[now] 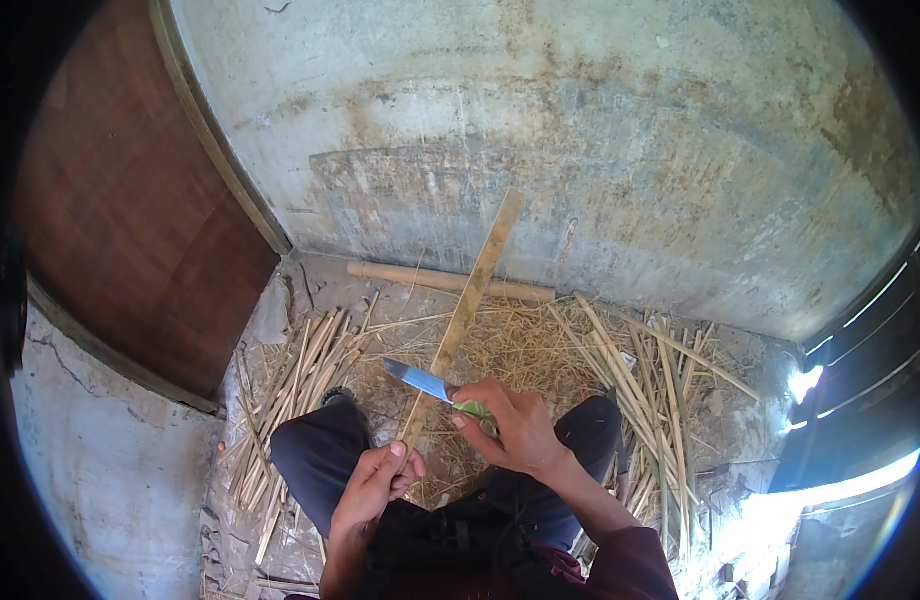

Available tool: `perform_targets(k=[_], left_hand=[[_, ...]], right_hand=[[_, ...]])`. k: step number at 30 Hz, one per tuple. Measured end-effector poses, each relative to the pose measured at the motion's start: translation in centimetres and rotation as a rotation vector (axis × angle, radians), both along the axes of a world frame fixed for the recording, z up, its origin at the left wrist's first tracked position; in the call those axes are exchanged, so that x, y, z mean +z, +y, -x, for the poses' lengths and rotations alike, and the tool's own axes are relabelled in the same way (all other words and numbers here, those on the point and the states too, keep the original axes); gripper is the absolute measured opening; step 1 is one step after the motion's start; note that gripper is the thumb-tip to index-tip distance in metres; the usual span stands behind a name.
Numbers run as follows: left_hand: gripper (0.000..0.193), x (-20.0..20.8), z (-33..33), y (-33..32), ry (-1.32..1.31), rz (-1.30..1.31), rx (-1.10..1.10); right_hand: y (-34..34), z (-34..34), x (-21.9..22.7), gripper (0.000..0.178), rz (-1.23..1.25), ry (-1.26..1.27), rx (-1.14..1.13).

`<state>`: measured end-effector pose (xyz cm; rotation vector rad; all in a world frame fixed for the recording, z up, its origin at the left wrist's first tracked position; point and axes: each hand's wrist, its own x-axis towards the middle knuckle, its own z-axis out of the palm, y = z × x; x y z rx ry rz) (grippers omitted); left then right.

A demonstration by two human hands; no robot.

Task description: The person uses a knife to shave and smooth the surface of a long wooden rod while sitting in a workshop surrounded by wood scraps and shavings.

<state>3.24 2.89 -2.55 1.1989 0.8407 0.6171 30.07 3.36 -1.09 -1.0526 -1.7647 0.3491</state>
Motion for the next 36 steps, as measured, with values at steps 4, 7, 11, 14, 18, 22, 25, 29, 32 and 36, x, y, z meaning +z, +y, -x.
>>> perform_targets(k=[4,7,11,14,18,22,25,29,32,36], left_hand=[[0.061,0.6,-0.2,-0.1,0.006,0.04,-0.019],[0.065,1.0,-0.1,0.0,0.019,0.089,-0.032],[0.061,1.3,-0.1,0.2,0.009,0.074,-0.067],[0.056,0.2,-0.2,-0.1,-0.002,-0.027,-0.089],[0.052,0.1,-0.2,-0.4,-0.039,0.011,-0.059],[0.054,0.1,-0.3,-0.5,-0.068,0.117,0.013],[0.055,0.1,-0.4,-0.7,-0.049,0.062,0.061],[0.045,-0.2,-0.7,-1.0,-0.021,-0.014,0.089],[0.043,-1.1,-0.8,-1.3,-0.032,-0.057,0.116],[0.04,-1.4,-1.1,-1.8,-0.016,-0.095,0.181]], right_hand=[[-0.3,0.3,-0.2,0.03,0.002,-0.044,0.003],[-0.2,0.3,-0.6,0.029,-0.009,-0.067,-0.038],[0.2,-0.7,0.2,0.028,0.015,-0.012,-0.195],[0.3,-1.3,0.0,0.029,0.0,0.059,-0.233],[-0.3,-0.9,0.1,0.03,-0.03,0.005,-0.18],[-0.6,-0.3,-0.6,0.025,-0.034,-0.028,-0.061],[-0.7,0.0,-0.8,0.023,-0.048,-0.087,-0.007],[-0.7,0.6,-1.2,0.027,-0.109,-0.136,0.015],[-1.1,0.8,-1.1,0.027,-0.098,-0.185,0.016],[-1.5,1.0,-0.8,0.025,-0.105,-0.2,0.012]])
